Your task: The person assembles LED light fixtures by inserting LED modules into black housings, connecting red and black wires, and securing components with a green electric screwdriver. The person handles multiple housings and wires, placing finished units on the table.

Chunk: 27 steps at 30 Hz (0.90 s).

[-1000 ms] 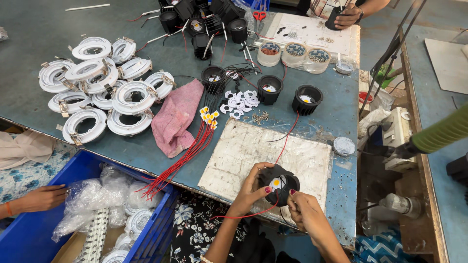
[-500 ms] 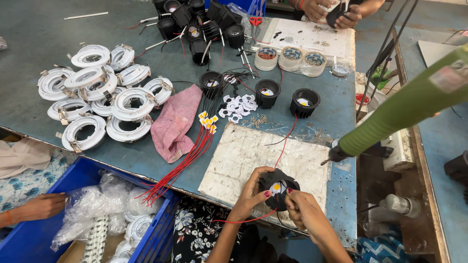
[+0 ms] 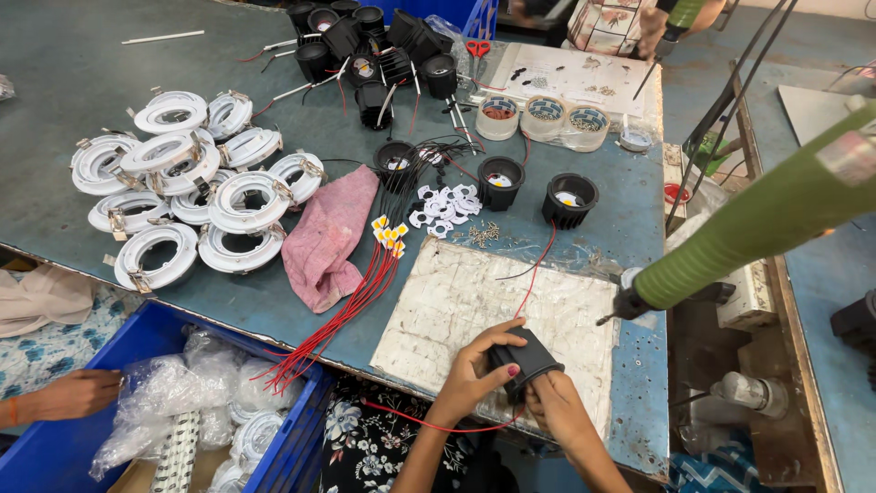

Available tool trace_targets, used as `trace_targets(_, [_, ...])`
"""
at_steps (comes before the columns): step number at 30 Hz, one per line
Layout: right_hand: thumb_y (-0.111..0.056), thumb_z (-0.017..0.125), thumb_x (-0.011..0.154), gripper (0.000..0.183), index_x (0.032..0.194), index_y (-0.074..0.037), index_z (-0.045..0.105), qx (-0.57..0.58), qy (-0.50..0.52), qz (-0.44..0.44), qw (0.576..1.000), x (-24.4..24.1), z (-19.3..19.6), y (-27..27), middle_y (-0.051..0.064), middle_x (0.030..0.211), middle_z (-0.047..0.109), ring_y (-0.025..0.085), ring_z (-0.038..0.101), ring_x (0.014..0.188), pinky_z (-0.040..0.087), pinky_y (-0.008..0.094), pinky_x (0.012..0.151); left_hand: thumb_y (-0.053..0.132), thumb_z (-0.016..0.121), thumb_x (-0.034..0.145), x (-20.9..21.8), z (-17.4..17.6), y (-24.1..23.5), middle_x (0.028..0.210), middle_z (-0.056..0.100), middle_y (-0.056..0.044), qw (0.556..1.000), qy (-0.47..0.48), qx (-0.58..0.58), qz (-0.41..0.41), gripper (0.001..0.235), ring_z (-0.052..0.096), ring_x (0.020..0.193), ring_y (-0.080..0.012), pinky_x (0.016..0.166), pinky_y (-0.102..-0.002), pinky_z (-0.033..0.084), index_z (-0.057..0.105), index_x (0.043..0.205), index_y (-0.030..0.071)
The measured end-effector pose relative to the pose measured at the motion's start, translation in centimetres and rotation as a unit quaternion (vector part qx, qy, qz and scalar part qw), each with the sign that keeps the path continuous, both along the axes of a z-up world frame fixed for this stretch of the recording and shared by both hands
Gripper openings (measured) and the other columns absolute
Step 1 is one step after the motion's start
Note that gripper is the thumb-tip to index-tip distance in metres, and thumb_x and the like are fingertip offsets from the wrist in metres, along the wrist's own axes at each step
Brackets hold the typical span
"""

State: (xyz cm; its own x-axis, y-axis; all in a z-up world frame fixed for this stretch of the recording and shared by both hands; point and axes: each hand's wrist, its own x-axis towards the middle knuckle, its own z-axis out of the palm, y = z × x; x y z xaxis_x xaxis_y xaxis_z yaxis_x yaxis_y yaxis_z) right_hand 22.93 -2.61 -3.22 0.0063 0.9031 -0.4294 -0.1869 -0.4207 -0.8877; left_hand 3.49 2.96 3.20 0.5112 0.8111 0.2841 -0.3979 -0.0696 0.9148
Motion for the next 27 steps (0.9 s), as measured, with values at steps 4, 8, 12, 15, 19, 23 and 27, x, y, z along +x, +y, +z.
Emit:
trace_targets(4, [-0.030, 0.047, 0.106, 0.039, 0.076, -0.006, 0.052, 0.057, -0.043, -0.021, 0.997, -0.3, -1.1, 0.4, -0.004, 0.055, 0.041, 0.007, 0.033, 0.043, 0.025, 0.027, 0.039, 0.017, 0.074, 0.087, 0.4, -0.1, 0.2, 0.155, 0.050, -0.014, 1.000, 0.003, -0.012, 0.027, 0.058, 0.045, 0.147, -0.0238, 0.122, -0.035, 0.034, 0.055, 0.139, 0.003])
trace_targets(8, [-0.027, 0.052, 0.102, 0.032, 0.082, -0.004, 0.063, 0.063, -0.080, -0.044, 0.994, 0.0, -1.1, 0.5, -0.004, 0.056, 0.046, 0.006, 0.036, 0.045, 0.027, 0.026, 0.042, 0.018, 0.076, 0.085, 0.5, -0.5, 0.3, 0.141, 0.057, -0.016, 0.998, 0.036, -0.048, 0.029, 0.061, 0.054, 0.133, -0.0230, 0.114, -0.035, 0.040, 0.052, 0.140, 0.004])
trace_targets(12, [-0.025, 0.058, 0.100, 0.036, 0.074, 0.000, 0.064, 0.065, -0.124, -0.057, 0.988, 0.4, -0.8, 0.4, -0.002, 0.056, 0.049, 0.006, 0.037, 0.046, 0.027, 0.027, 0.043, 0.026, 0.067, 0.094, 0.6, -1.8, 1.2, 0.128, 0.071, -0.011, 0.986, 0.061, -0.144, 0.058, 0.046, 0.067, 0.120, -0.0162, 0.104, -0.031, 0.052, 0.065, 0.132, 0.001])
trace_targets(15, [-0.024, 0.061, 0.099, 0.039, 0.069, 0.000, 0.063, 0.079, -0.147, -0.070, 0.983, 0.4, -0.6, 0.3, -0.002, 0.055, 0.049, 0.006, 0.038, 0.048, 0.027, 0.027, 0.044, 0.019, 0.067, 0.097, 0.8, -3.0, 1.7, 0.116, 0.075, -0.012, 0.988, -0.010, -0.143, 0.065, 0.036, 0.068, 0.105, -0.0145, 0.097, -0.029, 0.053, 0.069, 0.124, -0.004])
trace_targets(19, [-0.023, 0.062, 0.099, 0.041, 0.066, 0.002, 0.063, 0.094, -0.180, -0.065, 0.977, 0.5, -0.7, 0.3, -0.002, 0.055, 0.050, 0.005, 0.038, 0.048, 0.027, 0.027, 0.044, 0.012, 0.068, 0.096, 1.0, -4.2, 2.0, 0.109, 0.075, -0.011, 0.980, -0.067, -0.171, 0.079, 0.025, 0.069, 0.098, -0.0124, 0.092, -0.028, 0.054, 0.071, 0.113, -0.006])
trace_targets(23, [-0.019, 0.062, 0.096, 0.035, 0.070, 0.003, 0.071, 0.101, -0.186, -0.055, 0.976, 0.7, -0.6, 0.4, -0.002, 0.053, 0.048, 0.005, 0.037, 0.048, 0.026, 0.027, 0.045, 0.011, 0.067, 0.095, 1.0, -4.9, 2.5, 0.100, 0.075, -0.008, 0.970, -0.088, -0.218, 0.063, 0.021, 0.068, 0.091, -0.0115, 0.085, -0.026, 0.053, 0.072, 0.108, -0.005])
trace_targets(27, [-0.015, 0.063, 0.095, 0.034, 0.070, 0.006, 0.072, 0.124, -0.205, -0.037, 0.970, 0.2, 0.4, 0.2, -0.001, 0.052, 0.049, 0.006, 0.039, 0.047, 0.027, 0.028, 0.044, 0.007, 0.069, 0.095, 0.9, -5.5, 3.0, 0.094, 0.074, -0.005, 0.963, -0.110, -0.245, 0.031, 0.011, 0.067, 0.087, -0.0099, 0.084, -0.025, 0.053, 0.071, 0.101, -0.002])
